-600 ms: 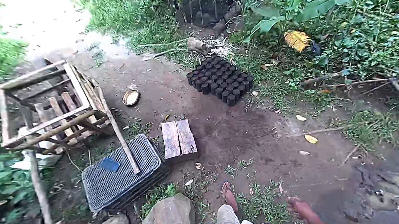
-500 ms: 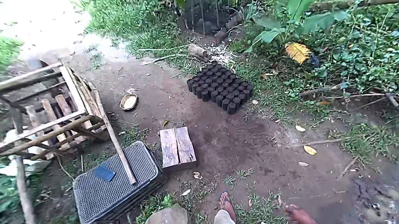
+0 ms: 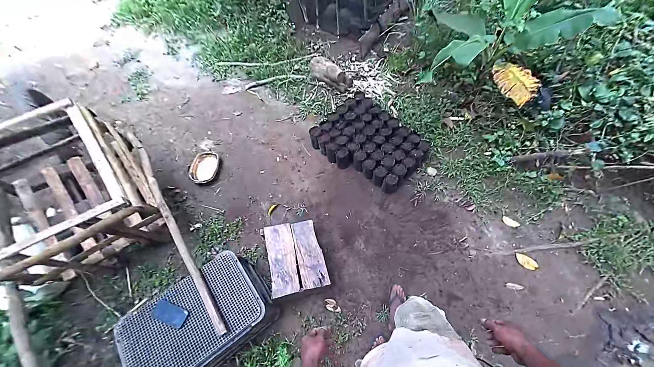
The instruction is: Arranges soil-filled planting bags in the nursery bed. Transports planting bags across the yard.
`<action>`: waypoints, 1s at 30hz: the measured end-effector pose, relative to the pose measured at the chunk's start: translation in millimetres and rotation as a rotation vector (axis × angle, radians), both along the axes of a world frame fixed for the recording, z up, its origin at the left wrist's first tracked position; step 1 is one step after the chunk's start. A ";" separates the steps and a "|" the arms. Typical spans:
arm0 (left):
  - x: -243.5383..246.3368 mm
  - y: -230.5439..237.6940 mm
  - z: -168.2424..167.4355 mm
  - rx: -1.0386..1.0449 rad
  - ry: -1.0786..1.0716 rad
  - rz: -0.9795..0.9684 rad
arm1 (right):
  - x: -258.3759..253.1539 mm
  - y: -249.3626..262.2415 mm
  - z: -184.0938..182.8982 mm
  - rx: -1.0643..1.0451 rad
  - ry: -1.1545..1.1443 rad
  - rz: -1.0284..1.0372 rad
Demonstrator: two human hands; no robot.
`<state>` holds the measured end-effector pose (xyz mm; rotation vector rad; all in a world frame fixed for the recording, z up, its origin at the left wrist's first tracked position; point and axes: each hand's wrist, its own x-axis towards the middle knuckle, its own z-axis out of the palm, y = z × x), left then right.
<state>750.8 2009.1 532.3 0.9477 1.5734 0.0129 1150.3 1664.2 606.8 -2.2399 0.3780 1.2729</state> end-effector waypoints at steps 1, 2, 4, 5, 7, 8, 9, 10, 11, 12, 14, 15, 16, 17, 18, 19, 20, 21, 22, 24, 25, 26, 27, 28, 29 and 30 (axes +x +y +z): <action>0.8 5.6 -0.9 -0.015 0.013 0.013 | 8.4 14.4 -5.1 -0.015 0.020 0.009; 0.6 9.7 -2.2 -0.028 0.037 0.026 | 18.2 29.8 -10.5 -0.022 0.042 0.009; 0.6 13.6 -2.9 -0.059 0.102 0.044 | 43.2 59.7 -27.9 -0.022 0.059 0.001; 0.8 14.3 -2.2 -0.075 0.140 0.052 | 57.2 74.8 -38.0 -0.010 0.064 0.001; 4.1 17.9 2.7 -0.104 0.197 0.081 | 88.4 113.8 -50.0 0.021 0.066 0.009; 8.1 19.5 12.9 -0.125 0.232 0.094 | 102.3 133.6 -50.3 0.031 0.069 0.023; 13.3 21.4 25.5 -0.148 0.265 0.101 | 115.2 153.4 -46.9 0.041 0.074 0.045; 19.7 24.4 35.1 -0.168 0.273 0.122 | 129.9 172.3 -45.0 0.044 0.087 0.075; 29.9 31.0 45.1 -0.176 0.267 0.151 | 146.3 192.5 -44.5 0.045 0.092 0.112; 43.0 44.4 52.3 -0.153 0.262 0.169 | 164.4 216.8 -45.2 0.052 0.091 0.158; 68.6 74.6 64.3 -0.056 0.292 0.140 | 196.6 262.7 -49.5 0.051 0.103 0.264; 81.7 87.9 69.7 -0.025 0.308 0.107 | 210.6 282.0 -51.0 0.042 0.100 0.310; 95.4 102.2 71.6 -0.005 0.312 0.088 | 223.8 301.9 -49.5 0.037 0.096 0.345; 109.8 118.4 70.9 -0.001 0.301 0.081 | 235.2 323.3 -46.6 0.043 0.089 0.356; 124.8 136.9 68.6 -0.001 0.276 0.089 | 245.4 346.8 -43.3 0.063 0.084 0.348; 139.1 156.8 62.6 0.005 0.262 0.093 | 253.9 371.3 -41.3 0.095 0.083 0.326; 153.0 175.5 57.1 0.011 0.249 0.095 | 260.4 393.2 -41.5 0.127 0.089 0.302; 166.7 193.5 51.7 0.010 0.238 0.104 | 265.6 412.5 -41.7 0.154 0.102 0.277; 180.3 212.7 45.4 0.003 0.217 0.123 | 270.1 430.6 -41.4 0.176 0.116 0.245; 206.2 256.3 29.0 -0.010 0.169 0.162 | 278.3 464.4 -41.3 0.206 0.145 0.172; 219.0 282.2 21.1 -0.015 0.142 0.170 | 282.6 481.5 -41.7 0.214 0.159 0.141; 233.4 310.6 14.8 -0.016 0.116 0.173 | 287.3 498.6 -42.4 0.215 0.166 0.117; 249.8 340.2 8.9 -0.018 0.094 0.172 | 292.9 515.2 -43.7 0.212 0.171 0.100; 267.3 370.7 2.6 -0.023 0.069 0.170 | 299.8 531.4 -45.8 0.206 0.178 0.088; 285.7 402.0 -5.0 -0.027 0.048 0.163 | 307.1 547.7 -48.6 0.198 0.184 0.077; 303.0 432.8 -14.4 -0.039 0.033 0.145 | 313.2 562.5 -52.3 0.185 0.188 0.061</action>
